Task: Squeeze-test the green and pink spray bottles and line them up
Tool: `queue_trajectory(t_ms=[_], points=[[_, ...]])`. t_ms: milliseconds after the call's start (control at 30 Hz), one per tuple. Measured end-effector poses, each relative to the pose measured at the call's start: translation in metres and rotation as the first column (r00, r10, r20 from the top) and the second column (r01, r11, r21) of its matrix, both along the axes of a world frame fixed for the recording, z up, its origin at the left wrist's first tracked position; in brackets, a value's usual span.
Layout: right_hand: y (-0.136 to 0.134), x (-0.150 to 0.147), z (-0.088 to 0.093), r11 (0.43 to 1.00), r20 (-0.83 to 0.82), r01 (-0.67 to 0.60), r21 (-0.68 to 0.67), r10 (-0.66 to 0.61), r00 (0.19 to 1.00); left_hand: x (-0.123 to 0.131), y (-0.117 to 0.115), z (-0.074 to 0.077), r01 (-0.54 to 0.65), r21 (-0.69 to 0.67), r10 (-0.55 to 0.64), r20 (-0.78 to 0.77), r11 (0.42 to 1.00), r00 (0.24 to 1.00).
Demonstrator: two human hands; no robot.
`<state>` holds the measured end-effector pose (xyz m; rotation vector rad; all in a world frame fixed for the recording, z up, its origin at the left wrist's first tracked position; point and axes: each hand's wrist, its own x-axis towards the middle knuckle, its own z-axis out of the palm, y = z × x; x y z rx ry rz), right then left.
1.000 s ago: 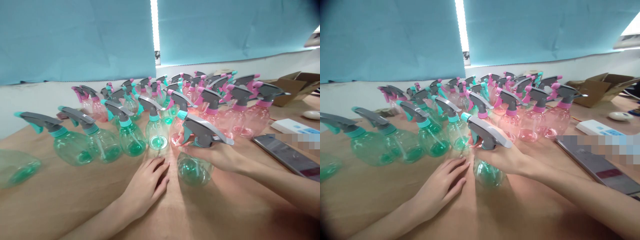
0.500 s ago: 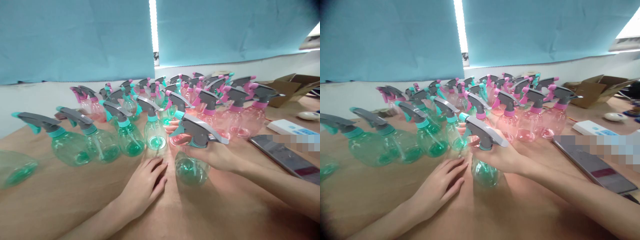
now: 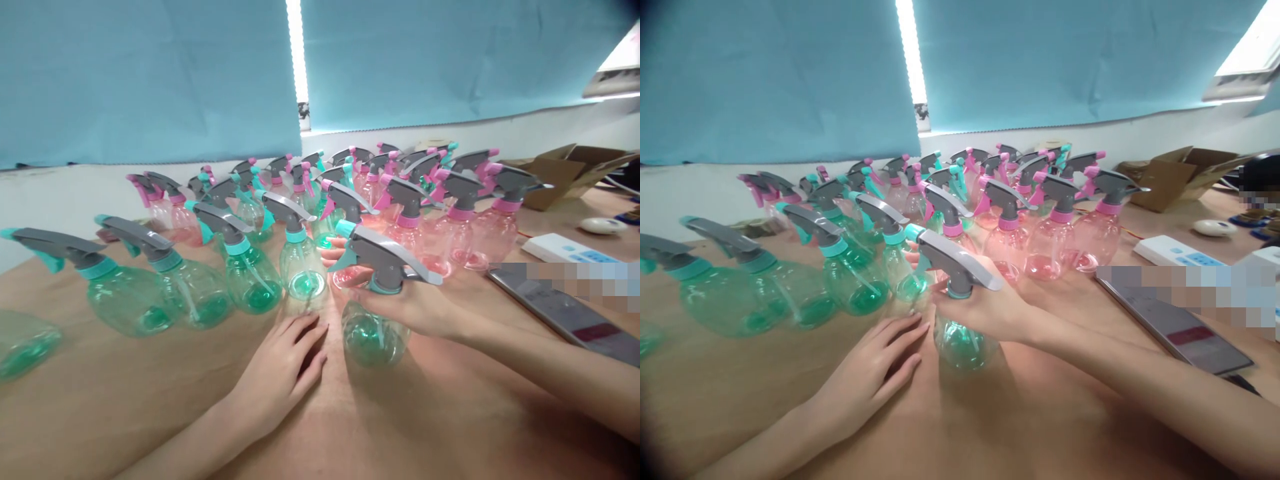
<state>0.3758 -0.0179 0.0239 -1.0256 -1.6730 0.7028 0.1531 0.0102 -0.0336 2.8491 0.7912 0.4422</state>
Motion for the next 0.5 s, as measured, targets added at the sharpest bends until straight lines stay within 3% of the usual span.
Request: queue_trajectory(t_ms=[233,500], points=[[-0.0007,-0.005,0.009,0.999,-0.06,-0.042,-0.004,0.041,0.997,-0.0003,0.002,-0.0003,0.012,0.02,-0.012,-0.005,1.0,1.0],[0.0,-0.0032,0.0043,0.999,-0.052,-0.04,-0.005,0.039,0.998,0.0007,0.0023,-0.0004,0.004,0.02,-0.003,-0.006,1.0,1.0]])
